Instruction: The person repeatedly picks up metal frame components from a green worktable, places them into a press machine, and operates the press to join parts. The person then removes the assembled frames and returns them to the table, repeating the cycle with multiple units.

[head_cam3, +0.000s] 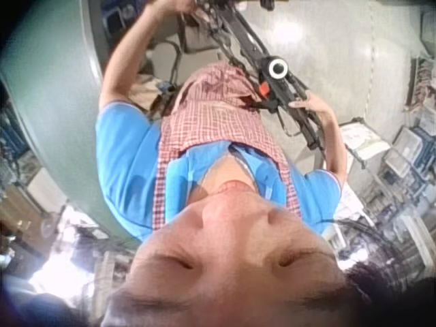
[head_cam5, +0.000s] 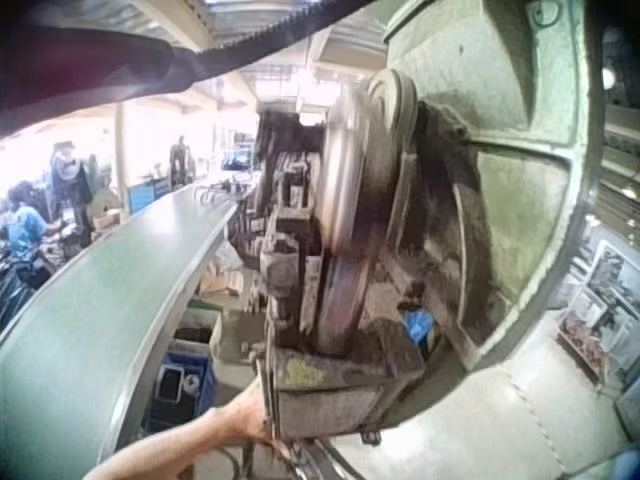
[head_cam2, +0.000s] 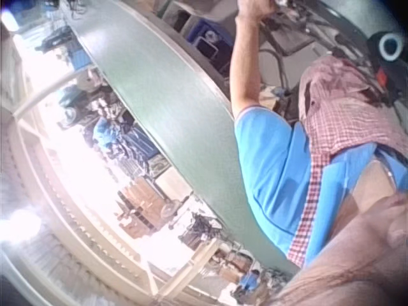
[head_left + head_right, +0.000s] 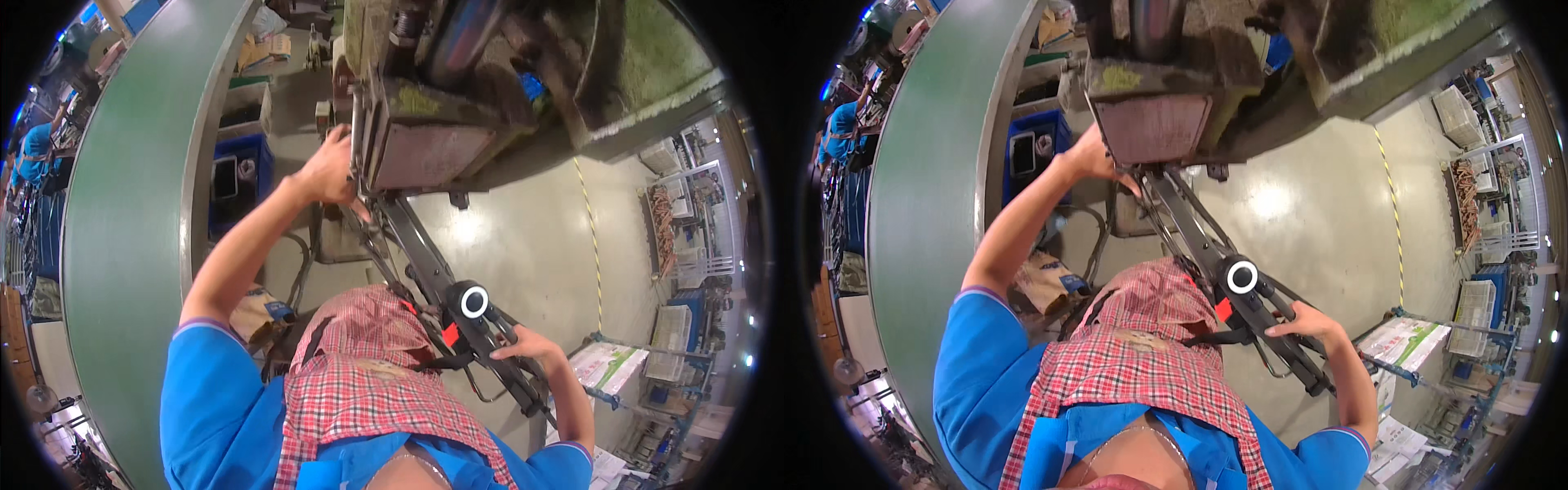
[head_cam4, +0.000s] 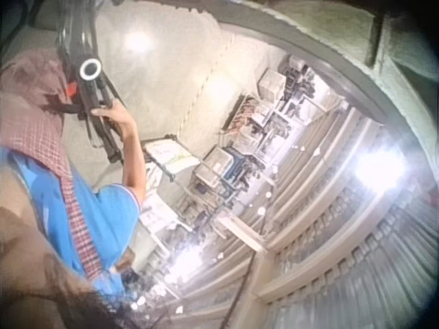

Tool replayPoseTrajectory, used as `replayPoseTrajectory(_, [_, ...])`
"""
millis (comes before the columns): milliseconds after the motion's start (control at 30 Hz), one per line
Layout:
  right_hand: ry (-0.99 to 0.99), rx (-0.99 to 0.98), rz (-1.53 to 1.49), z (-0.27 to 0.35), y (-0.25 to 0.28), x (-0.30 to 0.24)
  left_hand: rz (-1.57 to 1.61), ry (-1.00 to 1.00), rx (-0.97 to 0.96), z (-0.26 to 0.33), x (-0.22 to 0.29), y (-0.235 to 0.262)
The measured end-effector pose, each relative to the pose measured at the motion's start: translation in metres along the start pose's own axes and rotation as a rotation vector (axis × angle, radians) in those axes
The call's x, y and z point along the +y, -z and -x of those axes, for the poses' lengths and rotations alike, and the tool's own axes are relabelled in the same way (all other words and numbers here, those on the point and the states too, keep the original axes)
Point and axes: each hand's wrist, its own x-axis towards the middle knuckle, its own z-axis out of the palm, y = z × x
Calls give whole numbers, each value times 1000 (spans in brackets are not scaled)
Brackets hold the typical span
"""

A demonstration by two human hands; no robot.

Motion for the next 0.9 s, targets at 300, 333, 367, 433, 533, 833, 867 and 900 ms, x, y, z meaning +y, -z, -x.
replayPoseTrajectory(300, [45, -113, 306, 2, -53, 6, 1188, 1170, 586, 122, 170, -135])
replayPoseTrajectory(333, [103, -131, 356, -5, -58, 13, 1756, 1298, 444, 112, 209, -145])
replayPoseTrajectory(367, [161, -154, 406, -14, -63, 22, 2336, 1350, 247, 100, 242, -153])
replayPoseTrajectory(433, [223, -151, 387, -18, -74, 24, 2213, 1513, 525, 86, 274, -197])
replayPoseTrajectory(533, [353, -199, 303, -7, -89, 17, 2063, 1513, 816, 99, 303, -158])
replayPoseTrajectory(833, [855, -320, 765, 80, -231, -69, 1429, 1169, 1834, 255, 419, 12])
replayPoseTrajectory(867, [978, -337, 860, 97, -255, -80, 1576, 794, 1801, 309, 432, 5])
replayPoseTrajectory(900, [1097, -350, 949, 111, -279, -88, 1499, 562, 1881, 337, 452, 21])
